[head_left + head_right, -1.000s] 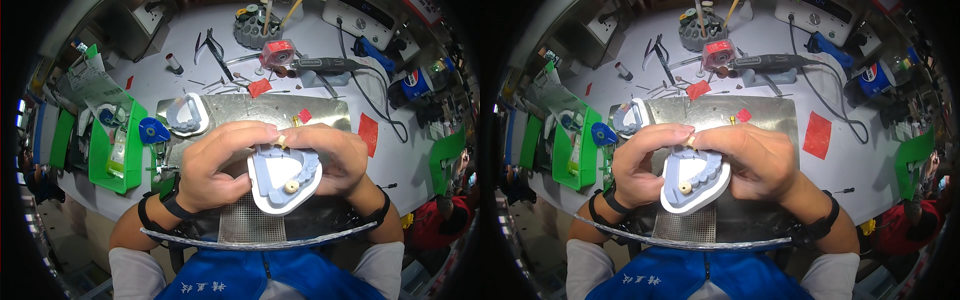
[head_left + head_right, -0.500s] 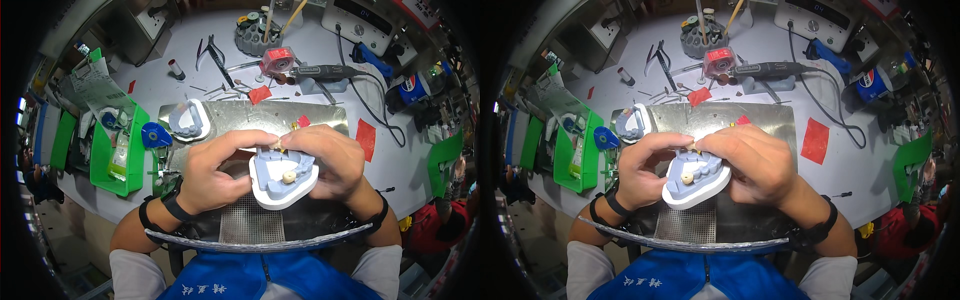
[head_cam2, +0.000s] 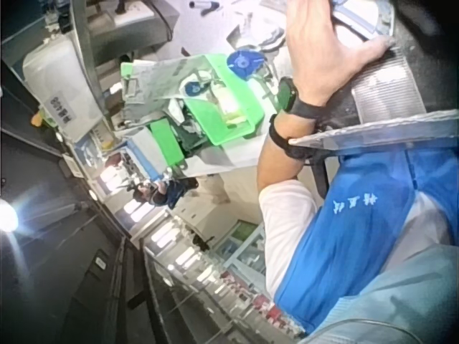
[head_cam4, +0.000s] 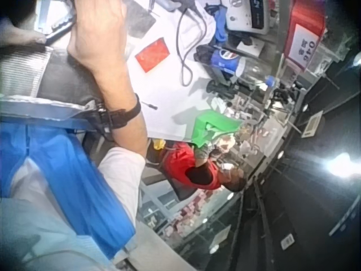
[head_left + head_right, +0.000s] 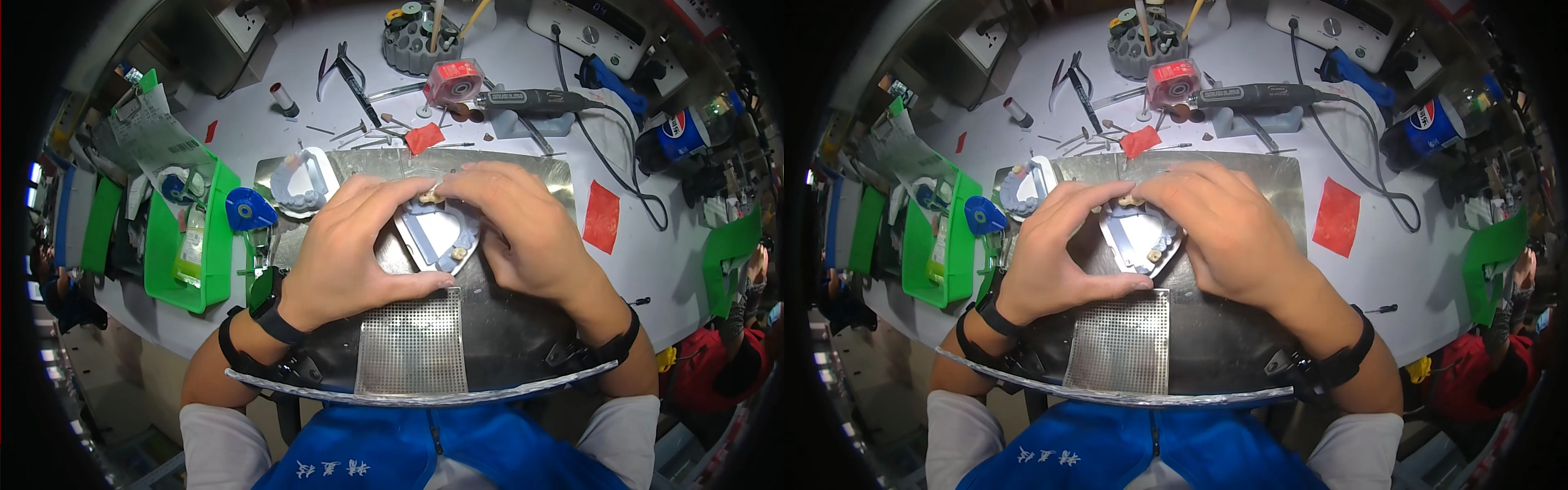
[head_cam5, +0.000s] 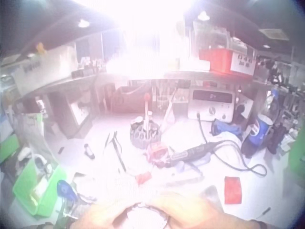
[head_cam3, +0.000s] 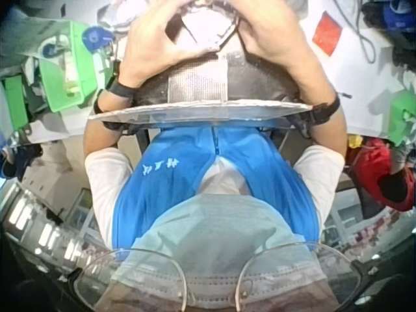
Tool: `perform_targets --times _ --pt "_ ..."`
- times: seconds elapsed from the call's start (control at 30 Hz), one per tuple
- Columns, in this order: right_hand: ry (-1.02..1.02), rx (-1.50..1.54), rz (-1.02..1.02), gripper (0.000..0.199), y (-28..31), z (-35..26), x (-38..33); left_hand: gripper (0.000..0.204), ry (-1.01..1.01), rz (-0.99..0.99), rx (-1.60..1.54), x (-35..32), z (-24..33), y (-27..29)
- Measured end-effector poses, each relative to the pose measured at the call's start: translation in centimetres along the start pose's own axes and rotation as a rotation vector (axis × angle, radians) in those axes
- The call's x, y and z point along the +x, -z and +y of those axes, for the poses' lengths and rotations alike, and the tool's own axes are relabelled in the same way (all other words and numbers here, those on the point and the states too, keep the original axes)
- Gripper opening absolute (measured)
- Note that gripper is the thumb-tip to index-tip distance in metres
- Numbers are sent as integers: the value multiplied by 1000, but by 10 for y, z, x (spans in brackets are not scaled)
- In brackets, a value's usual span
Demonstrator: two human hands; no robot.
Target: Grinding and shaping a dental crown using a rotary tool and testing its fit on a dental cast model.
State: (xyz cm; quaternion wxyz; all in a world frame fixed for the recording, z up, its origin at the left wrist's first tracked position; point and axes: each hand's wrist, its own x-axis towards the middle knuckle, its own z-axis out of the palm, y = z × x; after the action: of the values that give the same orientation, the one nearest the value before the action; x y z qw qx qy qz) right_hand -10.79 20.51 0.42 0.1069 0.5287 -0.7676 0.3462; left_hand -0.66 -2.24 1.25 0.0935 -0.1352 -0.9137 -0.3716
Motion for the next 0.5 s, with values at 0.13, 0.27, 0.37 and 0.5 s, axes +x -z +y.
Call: perform_targets --times 0.13,0.27,0.37,0.5 --pt "-17 65 -54 45 9 -2 -1 88 -48 -6 72 0 -6 -5" --pt "-5 93 -95 36 16 -4 -1 79 -113 14 63 2 -7 -3" --pt "-18 104 -138 47 17 -3 0 70 73 -10 -138 7 -8 1" --pt "-42 85 -148 52 13 -5 -1 26 9 75 -17 16 -12 -12"
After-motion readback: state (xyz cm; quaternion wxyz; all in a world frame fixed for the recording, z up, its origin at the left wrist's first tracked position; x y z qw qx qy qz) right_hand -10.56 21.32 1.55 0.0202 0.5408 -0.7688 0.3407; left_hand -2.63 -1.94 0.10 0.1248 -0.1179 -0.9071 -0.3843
